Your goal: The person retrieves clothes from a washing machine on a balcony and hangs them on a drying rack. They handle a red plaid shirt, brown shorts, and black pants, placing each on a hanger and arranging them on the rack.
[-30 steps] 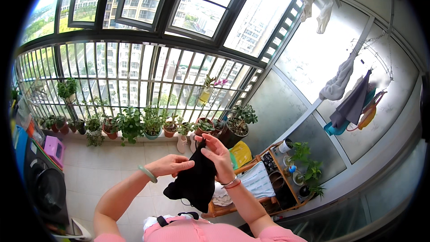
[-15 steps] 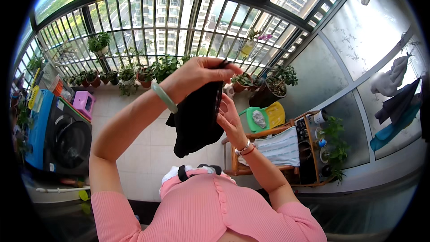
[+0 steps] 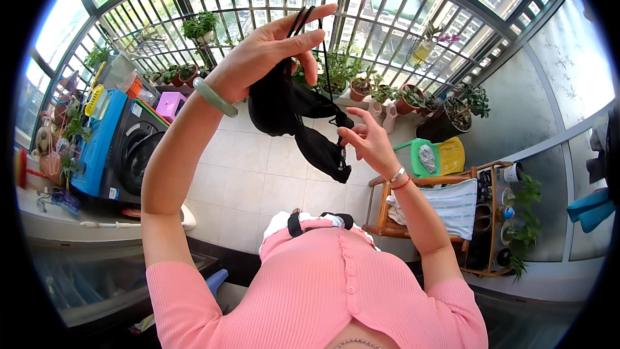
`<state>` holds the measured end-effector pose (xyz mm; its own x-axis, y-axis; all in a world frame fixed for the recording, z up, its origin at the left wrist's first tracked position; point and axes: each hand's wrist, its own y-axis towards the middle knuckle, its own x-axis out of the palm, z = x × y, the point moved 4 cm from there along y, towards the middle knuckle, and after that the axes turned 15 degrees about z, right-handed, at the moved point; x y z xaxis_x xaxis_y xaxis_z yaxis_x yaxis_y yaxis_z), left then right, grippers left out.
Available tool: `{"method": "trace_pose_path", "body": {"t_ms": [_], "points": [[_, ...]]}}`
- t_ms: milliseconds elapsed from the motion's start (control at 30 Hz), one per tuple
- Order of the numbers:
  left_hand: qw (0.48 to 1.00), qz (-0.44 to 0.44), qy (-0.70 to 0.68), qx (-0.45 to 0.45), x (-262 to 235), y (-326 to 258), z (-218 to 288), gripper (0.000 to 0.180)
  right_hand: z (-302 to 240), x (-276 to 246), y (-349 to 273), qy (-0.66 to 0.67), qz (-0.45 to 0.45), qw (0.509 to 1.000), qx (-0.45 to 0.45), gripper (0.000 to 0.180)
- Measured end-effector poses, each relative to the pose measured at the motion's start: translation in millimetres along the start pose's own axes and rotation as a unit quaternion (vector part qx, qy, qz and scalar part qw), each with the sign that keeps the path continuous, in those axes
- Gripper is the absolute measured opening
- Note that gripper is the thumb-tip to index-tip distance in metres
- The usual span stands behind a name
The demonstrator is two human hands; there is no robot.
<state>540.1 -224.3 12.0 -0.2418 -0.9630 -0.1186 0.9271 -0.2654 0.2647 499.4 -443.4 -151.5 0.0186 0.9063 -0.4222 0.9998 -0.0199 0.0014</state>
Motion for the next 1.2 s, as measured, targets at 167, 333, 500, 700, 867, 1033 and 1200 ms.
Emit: {"method": "trace_pose_path", "body": {"t_ms": [167, 333, 500, 700, 867, 1033, 1200], "points": [[0.997, -0.002, 0.02, 0.073, -9, -11, 20, 0.057, 28, 68, 56, -0.305, 0.056, 0.946, -0.099, 0.069], [0.986, 0.083, 0.067, 0.128, -58, -24, 22, 0.055, 74, 146, 71, 0.024, -0.144, 0.987, 0.064, 0.077], [0.984, 0.118, 0.058, 0.123, -85, -42, 18, 0.054, 52, 228, 29, 0.181, -0.347, 0.906, 0.16, 0.052], [0.972, 0.232, 0.023, 0.006, -140, -90, -6, 0.05, 64, 243, 26, -0.176, -0.338, 0.918, -0.113, 0.02], [0.929, 0.359, -0.034, -0.086, -178, -136, -53, 0.051, 56, 189, 45, -0.214, -0.232, 0.938, -0.143, 0.018], [0.916, 0.391, -0.064, -0.069, -183, -135, -66, 0.048, 55, 176, 73, 0.308, -0.242, 0.879, 0.273, 0.022], [0.89, 0.435, 0.138, 0.003, -184, -120, -80, 0.038, 11, 164, 108, 0.49, -0.251, 0.772, 0.318, 0.038]]}}
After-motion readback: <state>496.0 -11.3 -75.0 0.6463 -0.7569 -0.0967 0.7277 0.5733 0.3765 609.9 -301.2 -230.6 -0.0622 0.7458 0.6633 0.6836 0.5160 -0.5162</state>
